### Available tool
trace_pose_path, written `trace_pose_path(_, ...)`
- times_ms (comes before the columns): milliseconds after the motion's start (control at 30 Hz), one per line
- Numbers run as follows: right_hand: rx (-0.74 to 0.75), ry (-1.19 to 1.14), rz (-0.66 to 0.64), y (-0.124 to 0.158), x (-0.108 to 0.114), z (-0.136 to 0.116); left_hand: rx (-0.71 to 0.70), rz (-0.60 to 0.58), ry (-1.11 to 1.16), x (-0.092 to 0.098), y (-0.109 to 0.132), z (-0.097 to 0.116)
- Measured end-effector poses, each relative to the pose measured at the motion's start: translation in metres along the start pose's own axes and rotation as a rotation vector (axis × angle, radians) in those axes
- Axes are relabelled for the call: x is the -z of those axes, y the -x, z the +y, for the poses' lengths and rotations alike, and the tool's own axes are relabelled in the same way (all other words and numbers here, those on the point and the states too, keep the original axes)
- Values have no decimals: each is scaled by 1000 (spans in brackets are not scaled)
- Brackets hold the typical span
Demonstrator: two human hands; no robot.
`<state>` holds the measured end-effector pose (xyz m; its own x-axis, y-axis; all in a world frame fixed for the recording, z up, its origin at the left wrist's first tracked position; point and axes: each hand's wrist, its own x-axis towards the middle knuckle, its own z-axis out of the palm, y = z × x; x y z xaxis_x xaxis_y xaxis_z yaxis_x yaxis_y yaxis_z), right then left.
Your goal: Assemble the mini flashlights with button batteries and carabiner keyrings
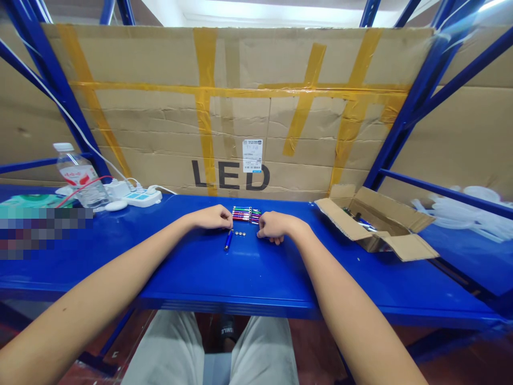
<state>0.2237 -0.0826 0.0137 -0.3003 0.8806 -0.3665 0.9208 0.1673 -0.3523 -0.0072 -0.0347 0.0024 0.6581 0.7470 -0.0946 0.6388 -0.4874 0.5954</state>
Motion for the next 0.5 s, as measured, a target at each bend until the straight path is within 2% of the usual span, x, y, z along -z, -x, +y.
trace_pose_path(500,28,-7,-23,10,2,-7,3,0,-1,-1,-2,-3)
